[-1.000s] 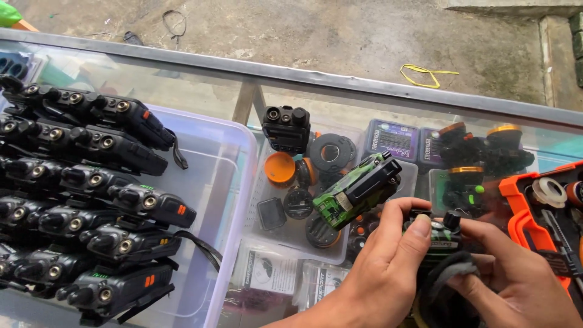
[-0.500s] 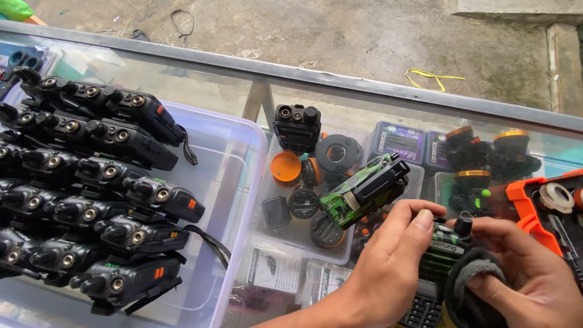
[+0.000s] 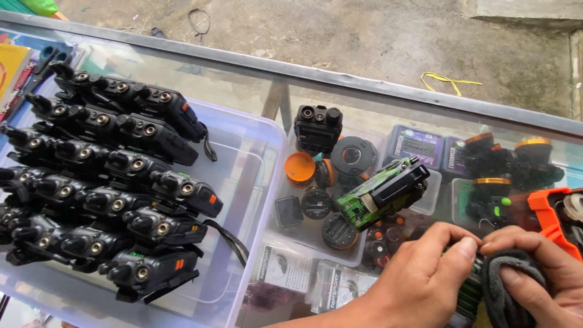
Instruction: The person wipes the exterior of a green and black walkie-talkie with a yellow cloth, then places it on a glass counter. They pick up another walkie-talkie and continue wiping it with the cloth.
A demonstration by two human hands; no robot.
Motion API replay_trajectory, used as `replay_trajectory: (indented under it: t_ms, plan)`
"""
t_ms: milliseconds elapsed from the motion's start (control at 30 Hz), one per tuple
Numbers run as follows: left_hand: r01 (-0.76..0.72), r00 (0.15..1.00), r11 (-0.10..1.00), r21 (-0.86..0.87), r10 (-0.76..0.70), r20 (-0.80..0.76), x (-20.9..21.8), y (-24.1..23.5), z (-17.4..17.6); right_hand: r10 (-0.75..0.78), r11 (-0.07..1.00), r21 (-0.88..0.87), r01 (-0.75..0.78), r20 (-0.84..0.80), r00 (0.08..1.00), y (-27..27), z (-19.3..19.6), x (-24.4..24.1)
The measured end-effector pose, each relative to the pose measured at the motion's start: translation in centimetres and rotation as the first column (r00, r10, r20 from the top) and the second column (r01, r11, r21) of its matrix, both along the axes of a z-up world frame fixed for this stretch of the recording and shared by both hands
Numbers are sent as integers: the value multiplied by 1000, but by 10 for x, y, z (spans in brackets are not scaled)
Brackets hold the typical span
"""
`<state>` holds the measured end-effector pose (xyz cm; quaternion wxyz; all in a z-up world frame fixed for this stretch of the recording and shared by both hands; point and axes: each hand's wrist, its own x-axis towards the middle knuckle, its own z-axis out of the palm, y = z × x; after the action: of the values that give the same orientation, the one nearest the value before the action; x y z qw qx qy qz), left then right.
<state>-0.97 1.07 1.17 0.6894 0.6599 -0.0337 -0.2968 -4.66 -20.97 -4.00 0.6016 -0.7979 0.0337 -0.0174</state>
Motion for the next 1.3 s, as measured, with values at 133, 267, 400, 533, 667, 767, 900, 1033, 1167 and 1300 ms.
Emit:
replay_trajectory:
  t_ms: [133,267,400,533,667,767,900,1033,1167,1300]
  plan:
    - [33,999,999,24,-32,-36,2,4,8,-120,990,-76,119,-13,993,14,-8,-6]
    - [163,986,983,86,-164,5,2,3,10,-267,963,-56,265,-28,963,1,-25,-3]
    - [-13,1000,999,-32,13,5,-6,-12,-17,-68,872,484,78,-37,997,-3,5,13]
    - [-27,997,997,-78,21,-68,5,-11,-9,-97,844,521,129,-90,991,-13,13,29]
    - [-19,980,999,-32,12,-196,8,-10,-6,46,906,423,22,-150,988,1,15,24]
    - [-164,951,974,-156,114,-288,7,-14,-15,92,979,199,-36,-283,955,14,27,21]
    - [-230,946,946,-227,163,-279,12,-10,-15,83,993,113,-26,-531,843,16,49,16]
    - [-229,970,923,-309,190,-152,12,-12,-22,260,960,204,-190,-406,876,9,61,17]
    - [-290,836,938,-188,153,-527,19,-9,0,203,963,245,-114,-377,904,15,59,14]
    - [-277,758,956,-91,160,-632,22,-9,2,181,967,225,-118,-283,942,13,52,9]
